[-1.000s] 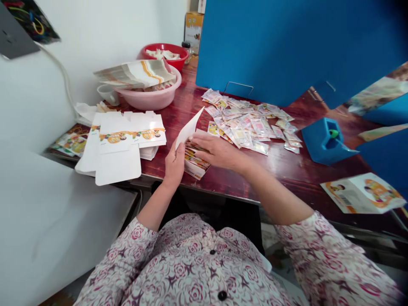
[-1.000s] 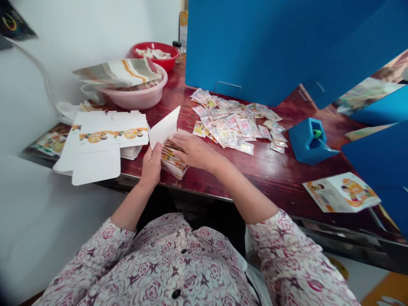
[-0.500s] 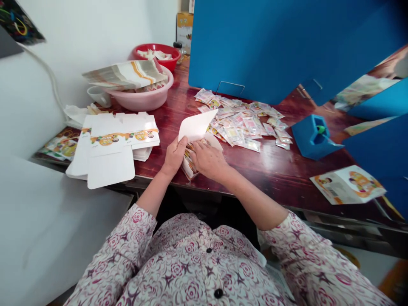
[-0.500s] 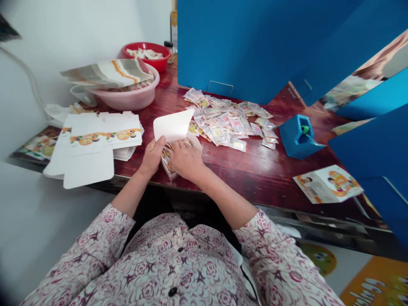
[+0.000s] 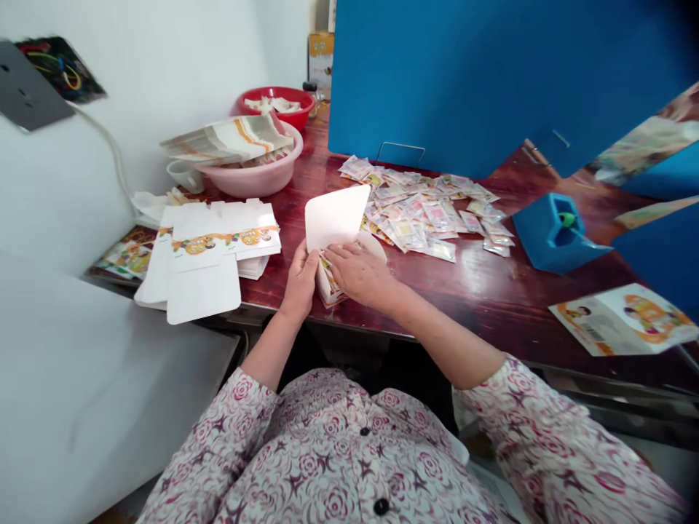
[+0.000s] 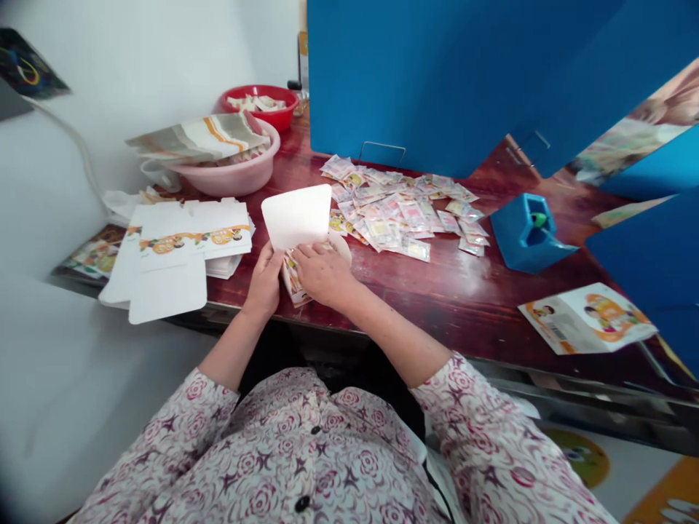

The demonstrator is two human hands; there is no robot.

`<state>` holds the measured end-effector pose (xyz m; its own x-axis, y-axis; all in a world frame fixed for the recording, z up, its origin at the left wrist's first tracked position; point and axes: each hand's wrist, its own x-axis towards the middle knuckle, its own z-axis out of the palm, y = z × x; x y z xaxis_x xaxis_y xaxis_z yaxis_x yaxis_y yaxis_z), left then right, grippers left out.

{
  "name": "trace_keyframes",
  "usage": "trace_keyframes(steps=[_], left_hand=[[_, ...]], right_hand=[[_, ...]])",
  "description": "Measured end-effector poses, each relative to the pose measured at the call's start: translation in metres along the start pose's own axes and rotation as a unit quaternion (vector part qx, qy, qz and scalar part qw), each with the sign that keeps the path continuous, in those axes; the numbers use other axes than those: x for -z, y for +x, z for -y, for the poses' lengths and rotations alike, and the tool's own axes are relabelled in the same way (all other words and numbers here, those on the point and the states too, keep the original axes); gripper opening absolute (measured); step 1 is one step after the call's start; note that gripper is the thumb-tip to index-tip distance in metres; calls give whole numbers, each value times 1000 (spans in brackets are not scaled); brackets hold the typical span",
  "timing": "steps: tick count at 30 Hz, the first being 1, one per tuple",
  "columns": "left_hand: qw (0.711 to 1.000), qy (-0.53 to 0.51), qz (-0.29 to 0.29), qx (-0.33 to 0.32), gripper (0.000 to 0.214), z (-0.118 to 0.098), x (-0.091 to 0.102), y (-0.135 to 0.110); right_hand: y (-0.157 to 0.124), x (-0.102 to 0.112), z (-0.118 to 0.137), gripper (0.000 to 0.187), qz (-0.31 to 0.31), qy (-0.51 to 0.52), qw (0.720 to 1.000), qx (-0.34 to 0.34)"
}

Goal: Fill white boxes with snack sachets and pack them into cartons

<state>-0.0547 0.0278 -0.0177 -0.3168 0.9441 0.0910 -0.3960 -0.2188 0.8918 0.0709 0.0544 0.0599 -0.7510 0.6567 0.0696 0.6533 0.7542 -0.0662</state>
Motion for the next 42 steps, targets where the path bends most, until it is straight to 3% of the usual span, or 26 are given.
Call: trace_keyframes(steps=[3,5,9,11,14,16,18,19,22,24,26,28,31,34,36,38,42], left_hand=[[999,26,-28,14,36,-4,-7,7],[997,54,-52,14,29,-5,-10,9],[994,97,-57,8,24,-2,-10,11],[994,99,-49,7,24,-1,-10,13],[995,87,-44,13,24,-2,-10,14],[996,78,-43,15,23,-3,-11,12],[997,66,-41,19,24,-4,-13,8],[997,57,-38,25,24,-5,-14,6],[998,29,-30,52,26,-5,-18,0],[998,32,-23,51,25,-6,-17,-3],[997,75,-10,-18,19,-7,-13,-5],[981,143,19,-132,14,-9,-6,-7],[929,247,98,-258,18,-12,7,-10],[869,340,175,-312,28,-18,18,-18],[846,369,215,-320,33,-24,24,-24],[836,373,259,-308,38,-32,29,-30],[794,406,354,-283,48,-50,32,-34]], right_hand=[[-11,-3,-2,42,-54,100,994,-2],[-22,-4,-15,42,-139,228,964,-14],[-24,-4,-57,45,-331,421,829,-161],[-14,-7,-71,50,-318,512,770,-208],[1,-17,-73,52,-180,684,667,-235],[4,-27,-64,47,-129,759,591,-242],[0,-35,-54,39,-135,782,550,-261],[-4,-37,-51,35,-145,776,548,-278],[-14,-41,-47,26,-178,726,582,-321],[-19,-40,-46,24,-222,701,607,-303],[-24,-36,-47,23,-261,694,625,-243],[-30,-32,-48,23,-269,691,648,-175],[-38,-30,-53,23,-256,667,690,-117],[-45,-32,-64,17,-249,597,759,-74],[-52,-31,-73,12,-232,517,824,-34],[-63,-26,-80,19,-190,434,881,13],[-91,-5,-80,48,-89,331,935,87]])
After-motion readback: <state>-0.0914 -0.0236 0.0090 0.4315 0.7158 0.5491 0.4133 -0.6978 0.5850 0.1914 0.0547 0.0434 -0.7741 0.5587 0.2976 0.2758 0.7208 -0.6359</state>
